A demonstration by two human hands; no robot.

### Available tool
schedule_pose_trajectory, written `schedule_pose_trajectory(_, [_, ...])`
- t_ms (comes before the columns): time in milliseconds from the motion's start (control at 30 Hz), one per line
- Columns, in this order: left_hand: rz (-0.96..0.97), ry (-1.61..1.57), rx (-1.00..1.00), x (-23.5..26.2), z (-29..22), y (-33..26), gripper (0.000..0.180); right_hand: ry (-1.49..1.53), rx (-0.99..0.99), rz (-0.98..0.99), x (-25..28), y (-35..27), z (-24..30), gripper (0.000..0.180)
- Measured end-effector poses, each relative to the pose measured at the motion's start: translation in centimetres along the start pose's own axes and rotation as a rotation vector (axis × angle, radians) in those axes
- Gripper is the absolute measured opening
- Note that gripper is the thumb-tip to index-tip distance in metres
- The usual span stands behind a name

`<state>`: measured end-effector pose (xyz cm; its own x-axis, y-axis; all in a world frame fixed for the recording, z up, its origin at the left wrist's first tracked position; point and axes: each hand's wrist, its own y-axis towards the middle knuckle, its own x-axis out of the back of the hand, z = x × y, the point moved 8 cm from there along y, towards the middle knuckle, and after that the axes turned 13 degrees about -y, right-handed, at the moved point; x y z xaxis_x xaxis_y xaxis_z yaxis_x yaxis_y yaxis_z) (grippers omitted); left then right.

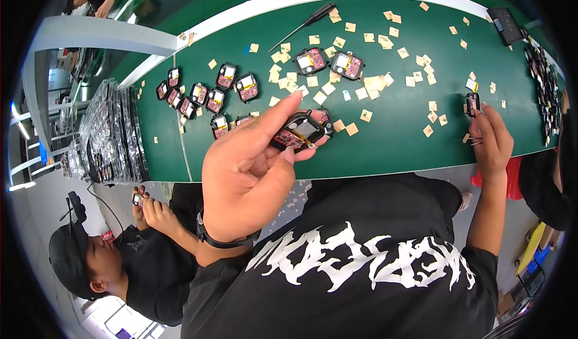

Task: Assembling small electronic components (possibly watch or tracker parts) on an assembly line.

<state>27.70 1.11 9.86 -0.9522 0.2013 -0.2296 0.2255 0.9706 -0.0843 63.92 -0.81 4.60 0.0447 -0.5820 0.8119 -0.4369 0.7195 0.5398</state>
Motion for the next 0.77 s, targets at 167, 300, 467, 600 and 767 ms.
schedule_pose_trajectory(167, [-0.027, -0.022, -0.035, 0.4, 0.3, -0.3, 0.052, -0.013, -0.023, 0.0, -0.4, -0.2, -0.2, 0.021])
schedule_pose_trajectory(300, [-0.025, -0.025, 0.008, 0.9, 0.6, -0.2, 0.052, -0.016, -0.031, -0.007, -0.4, 0.0, -0.3, 0.021])
schedule_pose_trajectory(467, [-0.18, 0.316, -0.075, 5.4, 1.3, 0.5, 0.034, -0.039, -0.056, 0.006, -0.4, -0.2, -0.3, 0.021])
schedule_pose_trajectory(600, [-0.502, 0.829, -0.193, 14.8, 0.2, -1.4, 0.027, -0.039, -0.077, 0.002, -0.6, -0.3, -0.3, 0.021])
schedule_pose_trajectory(767, [-0.642, 0.765, 0.029, 19.8, 0.7, -2.4, 0.032, -0.035, -0.095, -0.003, -0.7, -0.6, -0.7, 0.023])
